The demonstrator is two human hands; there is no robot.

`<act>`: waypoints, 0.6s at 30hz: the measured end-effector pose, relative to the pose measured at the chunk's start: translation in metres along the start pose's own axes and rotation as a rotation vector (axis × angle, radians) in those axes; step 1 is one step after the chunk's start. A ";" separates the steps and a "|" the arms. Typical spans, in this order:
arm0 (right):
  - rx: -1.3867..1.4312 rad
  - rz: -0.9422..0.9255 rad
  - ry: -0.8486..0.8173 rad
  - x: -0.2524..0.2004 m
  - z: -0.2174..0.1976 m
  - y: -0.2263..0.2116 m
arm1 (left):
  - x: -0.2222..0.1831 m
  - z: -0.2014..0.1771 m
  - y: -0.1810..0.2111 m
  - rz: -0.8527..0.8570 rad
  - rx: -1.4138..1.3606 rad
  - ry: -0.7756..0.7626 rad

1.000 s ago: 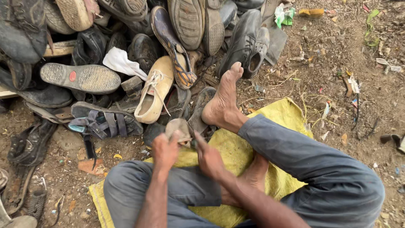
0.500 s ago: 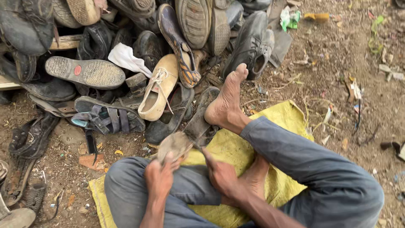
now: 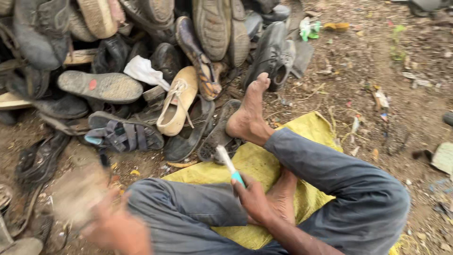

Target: The person scrapes and cuts the inner and outer surfaces of a shoe using a utility knife while sitting on a yellow mat on the ground.

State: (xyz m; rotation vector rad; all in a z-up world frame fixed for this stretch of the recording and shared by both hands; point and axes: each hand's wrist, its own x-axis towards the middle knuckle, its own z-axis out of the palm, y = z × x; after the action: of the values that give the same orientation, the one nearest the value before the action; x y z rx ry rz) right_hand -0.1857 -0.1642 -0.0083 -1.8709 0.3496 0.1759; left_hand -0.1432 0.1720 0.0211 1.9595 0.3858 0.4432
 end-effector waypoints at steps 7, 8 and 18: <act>1.148 -0.096 -0.101 0.042 -0.079 -0.049 | -0.116 0.170 0.083 -0.671 -0.920 -0.688; 1.145 -0.101 -0.106 0.045 -0.093 -0.050 | -0.118 0.170 0.082 -0.665 -0.925 -0.685; -0.411 0.135 0.546 0.127 -0.255 0.033 | -0.040 0.196 0.070 0.291 0.310 -0.551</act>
State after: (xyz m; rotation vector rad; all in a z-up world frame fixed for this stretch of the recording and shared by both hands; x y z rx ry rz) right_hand -0.0899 -0.4344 0.0073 -2.2884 0.8663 -0.1953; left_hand -0.0814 -0.0296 0.0037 2.3477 -0.1981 0.0076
